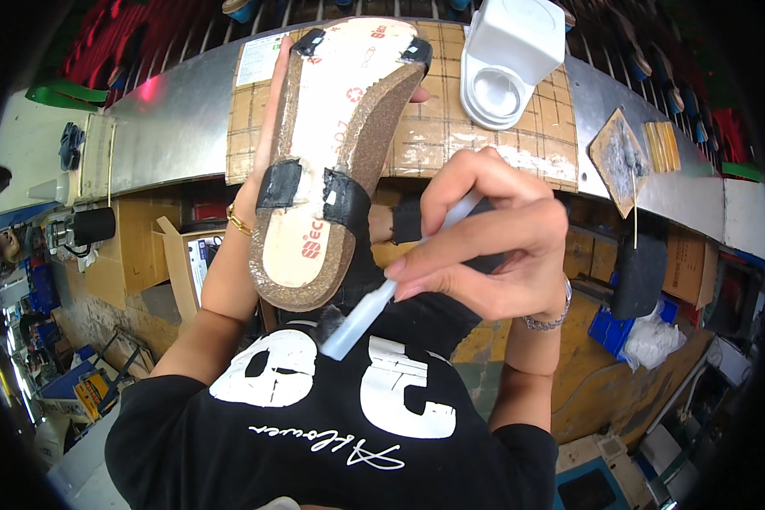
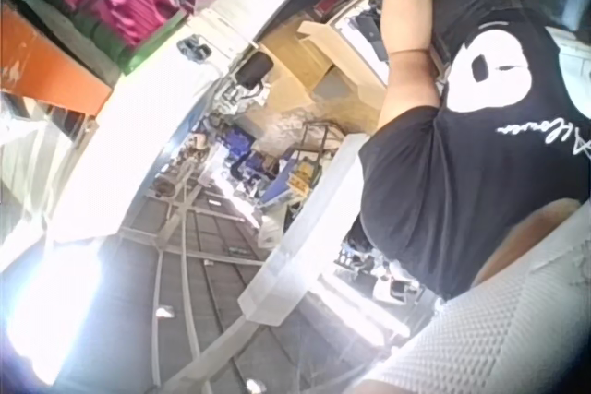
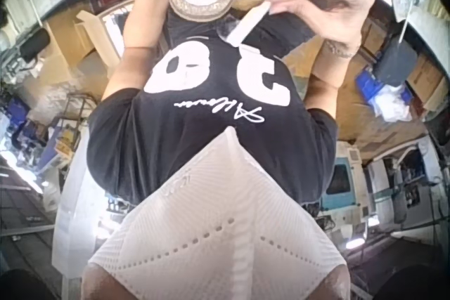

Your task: The person applies a dark adhesive to the sole of a blue sandal using a small brush. They repeatedly dip the brush into a white container and spread the substance across the sandal's sole, rotating the sandal to cover different areas.

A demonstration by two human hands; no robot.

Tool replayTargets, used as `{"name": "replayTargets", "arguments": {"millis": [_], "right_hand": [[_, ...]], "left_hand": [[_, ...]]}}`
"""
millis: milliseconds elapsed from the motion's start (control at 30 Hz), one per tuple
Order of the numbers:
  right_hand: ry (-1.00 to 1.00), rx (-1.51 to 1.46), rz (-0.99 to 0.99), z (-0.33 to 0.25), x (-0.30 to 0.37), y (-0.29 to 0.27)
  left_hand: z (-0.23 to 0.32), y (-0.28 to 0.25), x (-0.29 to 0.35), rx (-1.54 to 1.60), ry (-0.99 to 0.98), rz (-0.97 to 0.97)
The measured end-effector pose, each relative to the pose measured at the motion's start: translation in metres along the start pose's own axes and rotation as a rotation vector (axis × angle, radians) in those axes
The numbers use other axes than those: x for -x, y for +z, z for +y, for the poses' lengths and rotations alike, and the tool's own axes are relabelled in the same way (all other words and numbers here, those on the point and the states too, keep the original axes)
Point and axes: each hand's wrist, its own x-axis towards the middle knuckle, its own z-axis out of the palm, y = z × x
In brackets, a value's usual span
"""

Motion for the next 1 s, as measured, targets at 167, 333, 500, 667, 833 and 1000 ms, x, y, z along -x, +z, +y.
{"name": "replayTargets", "arguments": {"millis": [167,333,500,667,833,1000], "right_hand": [[0.079,0.097,0.075,0.006,0.001,0.0],[0.059,0.125,0.063,0.003,-0.005,0.0],[0.115,0.006,-0.062,0.011,0.007,-0.015],[0.124,-0.018,0.3,0.0,0.0,-0.01],[0.107,0.489,0.3,-0.008,-0.012,0.002],[0.118,0.49,0.303,-0.025,-0.019,0.006]], "left_hand": [[0.002,0.011,0.0,0.011,-0.03,-0.032],[0.0,0.013,0.006,0.047,-0.066,-0.057],[0.004,0.008,0.005,0.036,-0.063,-0.063],[0.01,0.018,0.012,-0.077,0.011,-0.015],[0.021,0.037,0.024,-0.167,0.075,0.103],[0.023,0.03,0.024,-0.256,0.087,0.078]]}}
